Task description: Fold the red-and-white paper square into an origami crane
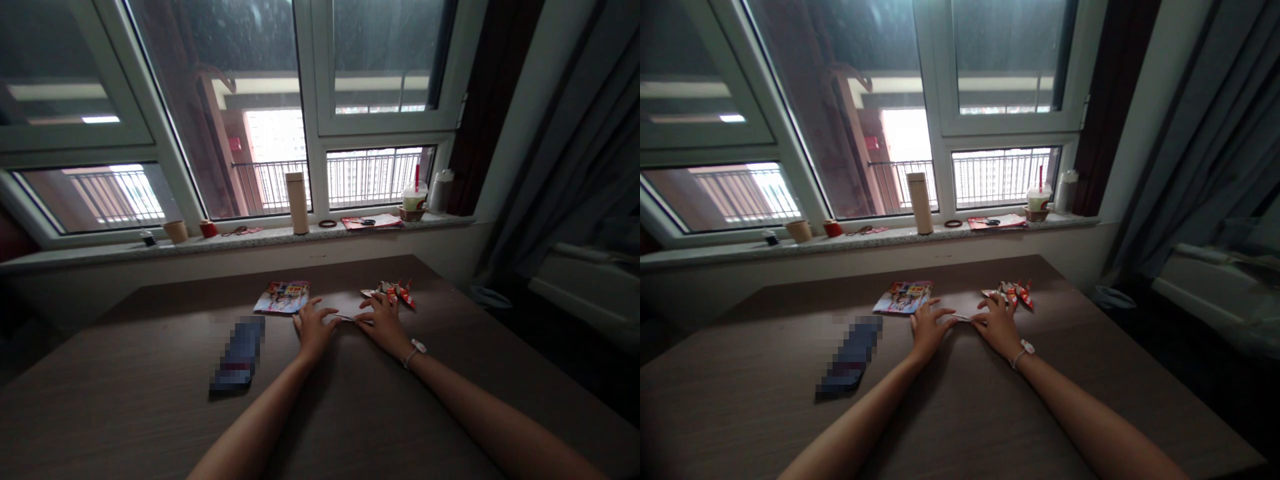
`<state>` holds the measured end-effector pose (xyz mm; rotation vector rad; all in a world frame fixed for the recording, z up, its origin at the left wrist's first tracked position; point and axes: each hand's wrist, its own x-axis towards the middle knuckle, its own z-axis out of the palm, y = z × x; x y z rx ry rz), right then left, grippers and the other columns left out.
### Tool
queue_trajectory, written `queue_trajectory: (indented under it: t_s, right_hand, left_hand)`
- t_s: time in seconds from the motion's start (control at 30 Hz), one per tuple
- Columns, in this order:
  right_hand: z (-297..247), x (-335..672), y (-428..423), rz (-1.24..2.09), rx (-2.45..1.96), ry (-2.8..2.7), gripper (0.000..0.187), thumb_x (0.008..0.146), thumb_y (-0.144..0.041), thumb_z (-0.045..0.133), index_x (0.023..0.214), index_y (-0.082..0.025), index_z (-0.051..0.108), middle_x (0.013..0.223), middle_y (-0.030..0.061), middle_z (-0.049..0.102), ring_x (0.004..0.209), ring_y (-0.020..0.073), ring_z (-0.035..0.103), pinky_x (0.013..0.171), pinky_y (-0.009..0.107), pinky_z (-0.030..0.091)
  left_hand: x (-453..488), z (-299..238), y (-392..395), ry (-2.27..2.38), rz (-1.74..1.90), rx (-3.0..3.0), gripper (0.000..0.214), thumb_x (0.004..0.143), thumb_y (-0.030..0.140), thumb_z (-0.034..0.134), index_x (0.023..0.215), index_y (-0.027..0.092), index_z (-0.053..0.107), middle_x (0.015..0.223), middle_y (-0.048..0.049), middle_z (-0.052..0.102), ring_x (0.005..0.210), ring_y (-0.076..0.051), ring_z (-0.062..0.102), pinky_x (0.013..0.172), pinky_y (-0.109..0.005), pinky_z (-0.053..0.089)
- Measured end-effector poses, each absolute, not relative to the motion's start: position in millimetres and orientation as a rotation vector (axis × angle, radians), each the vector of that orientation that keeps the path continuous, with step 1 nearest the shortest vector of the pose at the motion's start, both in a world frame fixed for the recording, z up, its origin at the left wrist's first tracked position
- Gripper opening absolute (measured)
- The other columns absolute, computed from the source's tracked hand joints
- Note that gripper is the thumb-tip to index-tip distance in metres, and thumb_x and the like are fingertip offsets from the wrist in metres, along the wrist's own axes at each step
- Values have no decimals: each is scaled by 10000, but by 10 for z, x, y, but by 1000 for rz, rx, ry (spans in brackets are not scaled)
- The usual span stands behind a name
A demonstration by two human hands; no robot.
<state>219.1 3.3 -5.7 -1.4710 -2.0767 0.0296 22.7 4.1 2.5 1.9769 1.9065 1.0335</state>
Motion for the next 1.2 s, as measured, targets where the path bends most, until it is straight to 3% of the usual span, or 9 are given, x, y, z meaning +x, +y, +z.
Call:
queue_trajectory:
  t_s: [0.37,0.67,0.93,1.2]
  right_hand:
    - [17,2152,-42,134,-1451,-2144,329,924,-479,499,840,-331,781,1162,13,660,1311,293,353,1151,570,51]
    - [-90,2177,77,251,-1480,-2051,187,843,-414,631,925,-298,752,1152,28,652,1233,281,412,1089,496,238]
    - [-110,2185,96,356,-1441,-2050,134,789,-391,704,784,-265,748,1123,36,641,1302,302,356,1134,531,166]
    - [-143,2188,107,402,-1405,-2030,125,814,-351,677,803,-238,727,1136,51,630,1298,303,366,1136,548,175]
  left_hand:
    - [234,40,31,1967,862,1981,112,795,366,685,848,342,781,1355,-24,547,1313,-325,390,1133,-625,162]
    - [265,-5,32,1965,738,2055,300,761,559,677,990,384,758,1411,-63,532,1378,-343,326,1101,-711,83]
    - [270,25,18,1973,625,2086,363,759,587,662,1085,437,718,1465,-49,487,1418,-376,275,1096,-726,54]
    - [268,44,28,1947,569,2097,368,805,531,654,1164,448,670,1483,-46,468,1424,-360,263,1072,-753,74]
